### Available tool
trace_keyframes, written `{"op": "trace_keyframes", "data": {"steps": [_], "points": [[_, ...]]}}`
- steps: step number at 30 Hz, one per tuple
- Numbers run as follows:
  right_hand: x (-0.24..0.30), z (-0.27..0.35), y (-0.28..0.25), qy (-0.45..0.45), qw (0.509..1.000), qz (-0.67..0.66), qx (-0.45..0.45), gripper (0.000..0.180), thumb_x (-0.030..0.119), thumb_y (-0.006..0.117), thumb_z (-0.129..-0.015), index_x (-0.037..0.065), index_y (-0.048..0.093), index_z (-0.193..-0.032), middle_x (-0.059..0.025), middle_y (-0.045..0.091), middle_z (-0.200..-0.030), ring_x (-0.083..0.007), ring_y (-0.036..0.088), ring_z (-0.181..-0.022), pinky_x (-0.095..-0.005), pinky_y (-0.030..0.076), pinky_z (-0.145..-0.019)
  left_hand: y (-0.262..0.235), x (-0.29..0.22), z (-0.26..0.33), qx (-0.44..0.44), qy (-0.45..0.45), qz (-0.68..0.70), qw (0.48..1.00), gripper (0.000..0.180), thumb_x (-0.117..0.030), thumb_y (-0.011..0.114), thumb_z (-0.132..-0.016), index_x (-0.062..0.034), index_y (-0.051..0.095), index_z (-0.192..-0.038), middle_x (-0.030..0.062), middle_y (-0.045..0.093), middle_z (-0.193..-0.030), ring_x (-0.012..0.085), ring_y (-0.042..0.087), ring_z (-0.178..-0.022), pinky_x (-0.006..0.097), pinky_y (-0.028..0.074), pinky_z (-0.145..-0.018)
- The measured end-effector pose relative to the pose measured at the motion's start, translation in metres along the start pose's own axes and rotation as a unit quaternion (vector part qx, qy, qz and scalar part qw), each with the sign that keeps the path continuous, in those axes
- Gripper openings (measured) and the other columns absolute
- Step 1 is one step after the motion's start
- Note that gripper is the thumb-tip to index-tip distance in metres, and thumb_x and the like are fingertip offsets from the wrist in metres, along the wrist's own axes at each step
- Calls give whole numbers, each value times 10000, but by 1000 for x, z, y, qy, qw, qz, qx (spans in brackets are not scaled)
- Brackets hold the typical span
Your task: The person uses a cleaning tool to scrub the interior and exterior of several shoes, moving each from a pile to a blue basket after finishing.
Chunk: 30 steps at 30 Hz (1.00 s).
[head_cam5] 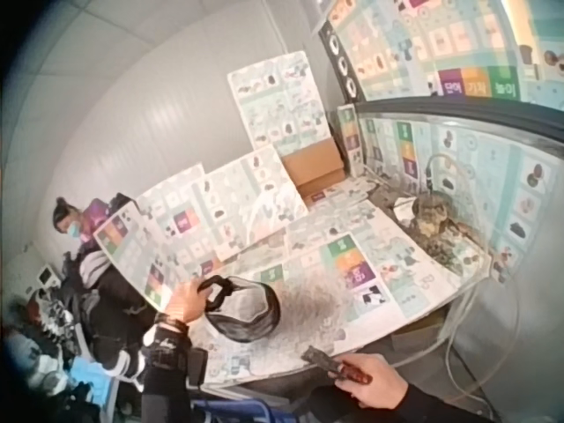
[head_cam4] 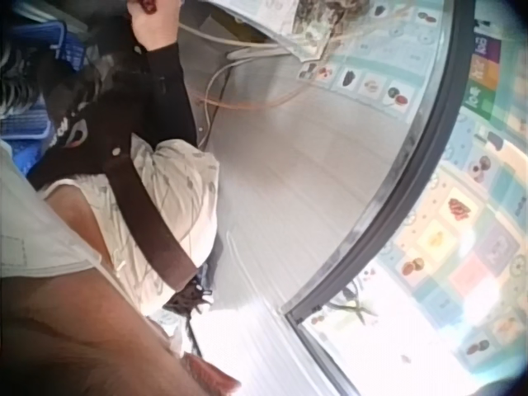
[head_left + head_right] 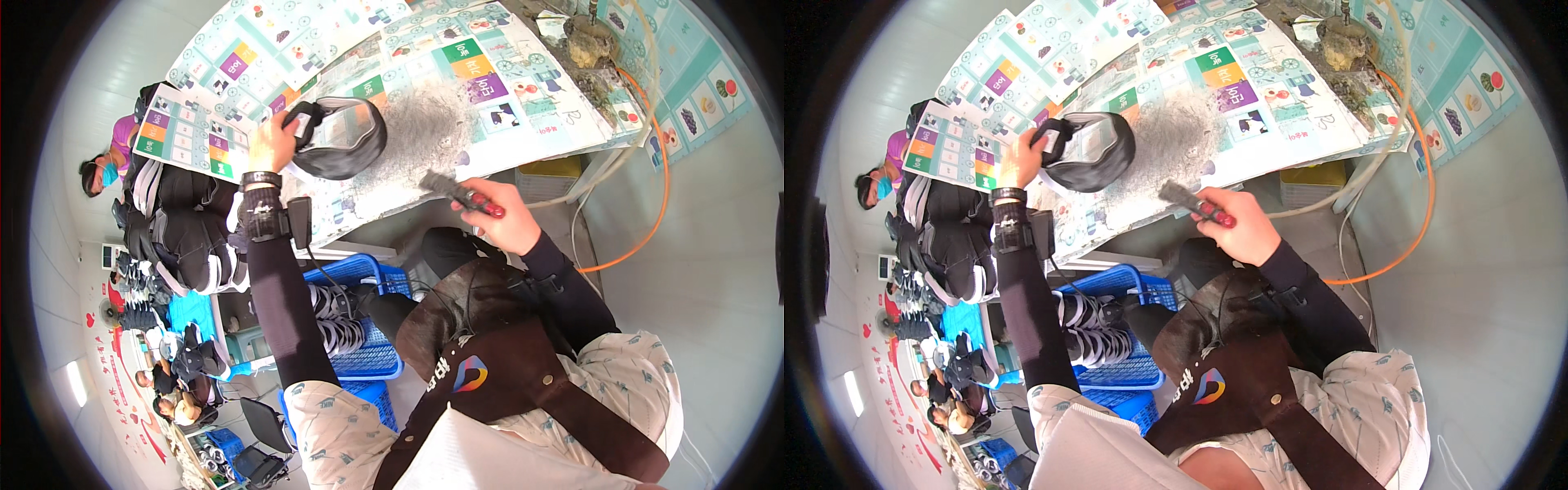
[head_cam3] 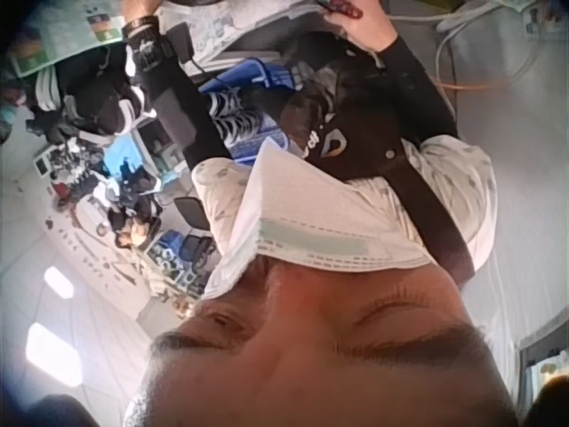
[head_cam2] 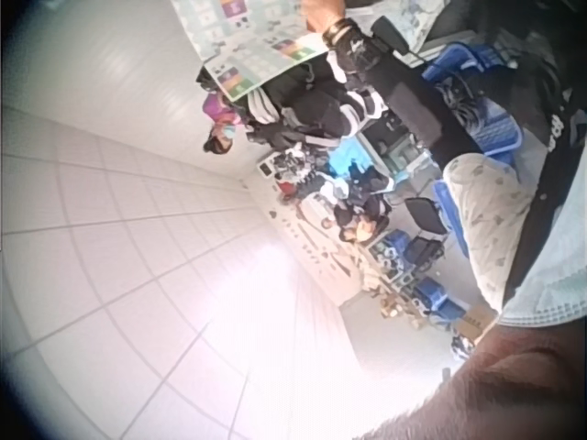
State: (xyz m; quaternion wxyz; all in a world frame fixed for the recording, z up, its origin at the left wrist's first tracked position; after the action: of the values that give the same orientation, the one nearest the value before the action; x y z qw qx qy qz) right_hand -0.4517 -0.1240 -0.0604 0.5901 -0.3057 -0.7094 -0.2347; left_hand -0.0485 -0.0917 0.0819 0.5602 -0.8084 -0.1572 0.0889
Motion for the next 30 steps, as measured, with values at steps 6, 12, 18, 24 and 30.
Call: {"op": "trace_keyframes", "data": {"steps": [6,12,18,24,30], "points": [[18,4,-13,-26,999,6,-42,239,40,715,-858,2,636,-1080,-169,596,-754,-236,640,-664,-357,460,-637,3,-21,-28,119,36,-32,992,386,-359,653,-995,-165,700,-1325,201,730,-1177,416,685,-1113,495,543,-946],[19,14,-1,-43,996,73,-21,247,52,720,-827,4,616,-1045,-188,596,-770,-414,603,-721,-404,477,-669,24,-22,-22,142,37,1,989,318,-353,655,-999,-131,714,-1219,205,750,-1038,423,708,-1001,493,545,-858],[16,13,7,-101,987,111,52,224,54,710,-819,11,615,-1017,-201,612,-778,-436,622,-746,-406,485,-659,33,-10,-20,138,44,3,990,313,-352,657,-995,-138,718,-1216,209,748,-1046,426,707,-992,487,544,-859],[-2,5,14,-51,990,115,62,224,64,690,-815,1,639,-1023,-231,600,-772,-475,614,-795,-440,498,-678,31,-10,-19,134,36,11,990,308,-301,670,-990,-105,712,-1224,218,741,-1056,434,697,-1010,483,541,-869],[-11,-2,-22,22,999,-23,-39,308,-5,669,-835,-22,652,-1142,-83,767,-911,-157,692,-756,-297,545,-738,-30,-4,-31,26,151,24,988,259,-157,675,-961,-93,731,-1205,206,727,-1125,419,687,-1063,473,542,-916]]}}
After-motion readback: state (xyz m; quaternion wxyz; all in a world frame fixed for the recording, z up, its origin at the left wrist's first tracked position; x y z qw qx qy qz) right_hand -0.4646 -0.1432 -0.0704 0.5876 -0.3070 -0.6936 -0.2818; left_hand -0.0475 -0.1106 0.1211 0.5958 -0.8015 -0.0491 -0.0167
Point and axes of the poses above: each hand's wrist, its own z-axis away from the middle knuckle, its own y-axis out of the palm, x = y × z, the point moved 4 cm from there along -z, towards the middle knuckle
